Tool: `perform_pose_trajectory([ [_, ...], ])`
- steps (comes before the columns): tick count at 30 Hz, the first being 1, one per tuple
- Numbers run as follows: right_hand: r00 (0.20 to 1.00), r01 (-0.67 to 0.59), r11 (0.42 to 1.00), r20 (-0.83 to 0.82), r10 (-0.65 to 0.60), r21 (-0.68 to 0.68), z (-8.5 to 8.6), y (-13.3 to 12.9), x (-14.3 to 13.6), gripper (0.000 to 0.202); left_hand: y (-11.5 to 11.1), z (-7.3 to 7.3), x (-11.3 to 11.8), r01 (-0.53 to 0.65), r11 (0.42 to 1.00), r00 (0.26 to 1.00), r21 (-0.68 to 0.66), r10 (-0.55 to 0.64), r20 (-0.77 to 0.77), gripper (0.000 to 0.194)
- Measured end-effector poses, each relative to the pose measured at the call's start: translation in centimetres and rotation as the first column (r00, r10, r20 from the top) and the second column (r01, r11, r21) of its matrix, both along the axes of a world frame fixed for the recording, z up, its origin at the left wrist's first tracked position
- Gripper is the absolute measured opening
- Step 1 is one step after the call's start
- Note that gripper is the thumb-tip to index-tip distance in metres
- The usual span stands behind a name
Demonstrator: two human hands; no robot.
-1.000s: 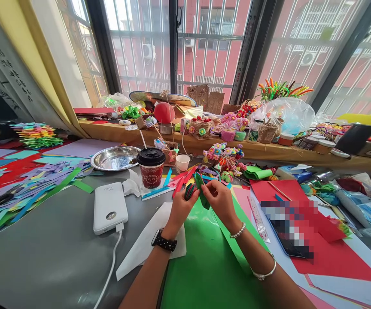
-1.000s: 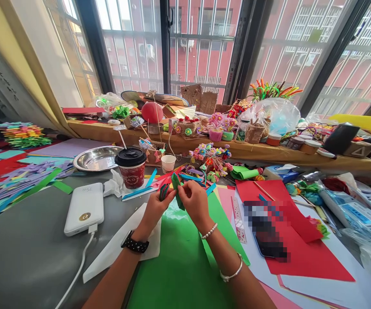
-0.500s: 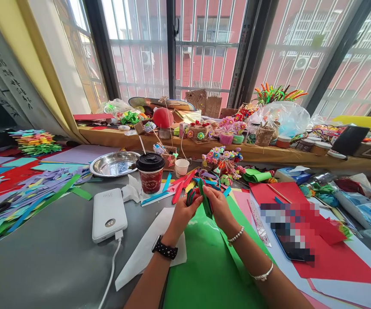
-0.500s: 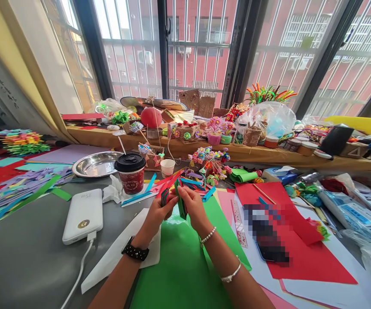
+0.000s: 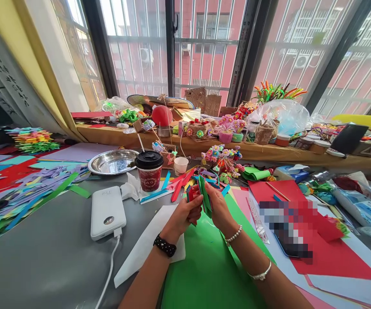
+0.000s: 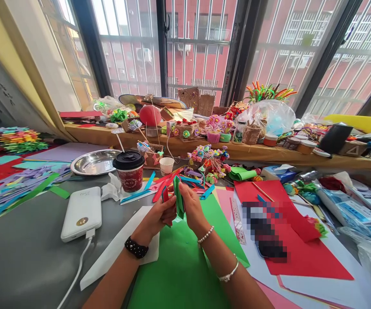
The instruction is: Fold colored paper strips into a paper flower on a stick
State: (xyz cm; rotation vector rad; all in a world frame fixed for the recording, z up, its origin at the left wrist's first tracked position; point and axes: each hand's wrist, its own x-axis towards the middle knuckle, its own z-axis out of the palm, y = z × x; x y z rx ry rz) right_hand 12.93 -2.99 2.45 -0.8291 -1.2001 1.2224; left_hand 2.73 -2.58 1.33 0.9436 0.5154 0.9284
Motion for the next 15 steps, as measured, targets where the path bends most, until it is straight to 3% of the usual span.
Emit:
perform_pose_trajectory([
  [5,0.995,0.019,0.994,0.092,-0.029,0.112,0.2,0.0,0.2,0.034,0.1,-0.1,0.0,-0.039,0.999,0.999,0.018,0.039,-0.03,0.035],
  [10,0.952,0.187,0.944,0.187,-0.242,0.271,0.8,0.1,0.8,0.032,-0.1,0.2,0.2,-0.056,0.998,0.992,0.034,0.06,-0.108,0.036],
  [15,0.901,0.227,0.908,0.279,-0.333,0.352,1.0,0.1,1.3,0.035,-0.4,0.1,0.6,-0.034,0.999,0.99,0.035,0.038,-0.133,0.036],
])
